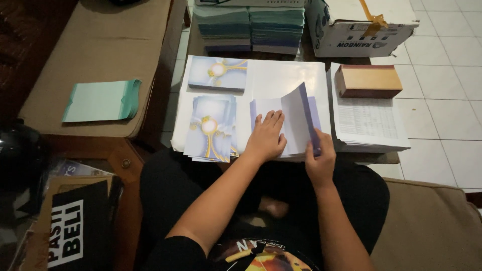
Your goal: The person folds paper sheets by hand and inserts a card into each one before placing them on a stack.
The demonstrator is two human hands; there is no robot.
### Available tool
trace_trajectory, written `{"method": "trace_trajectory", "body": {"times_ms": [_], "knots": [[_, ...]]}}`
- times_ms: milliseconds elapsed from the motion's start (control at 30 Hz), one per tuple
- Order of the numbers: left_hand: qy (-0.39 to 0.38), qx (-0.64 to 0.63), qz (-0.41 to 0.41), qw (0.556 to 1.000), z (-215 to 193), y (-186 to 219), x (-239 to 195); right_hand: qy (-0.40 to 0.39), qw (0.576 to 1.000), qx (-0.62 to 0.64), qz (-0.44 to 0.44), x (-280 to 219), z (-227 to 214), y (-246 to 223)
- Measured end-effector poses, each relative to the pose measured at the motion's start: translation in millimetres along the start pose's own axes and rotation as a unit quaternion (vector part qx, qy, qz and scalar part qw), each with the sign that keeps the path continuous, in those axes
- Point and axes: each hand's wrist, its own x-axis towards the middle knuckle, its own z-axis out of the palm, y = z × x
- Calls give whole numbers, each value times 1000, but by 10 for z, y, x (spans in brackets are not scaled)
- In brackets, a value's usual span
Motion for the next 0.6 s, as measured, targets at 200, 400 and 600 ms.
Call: {"method": "trace_trajectory", "body": {"times_ms": [200,400,600], "knots": [[-18,-11,-6,1000,8,-48,29,-91,995,51,-3,-320,253,704],[-49,-64,-21,997,4,-135,74,-225,965,-103,-87,-117,178,252],[66,-34,76,994,81,-219,11,-281,941,-172,-78,-114,178,190]]}}
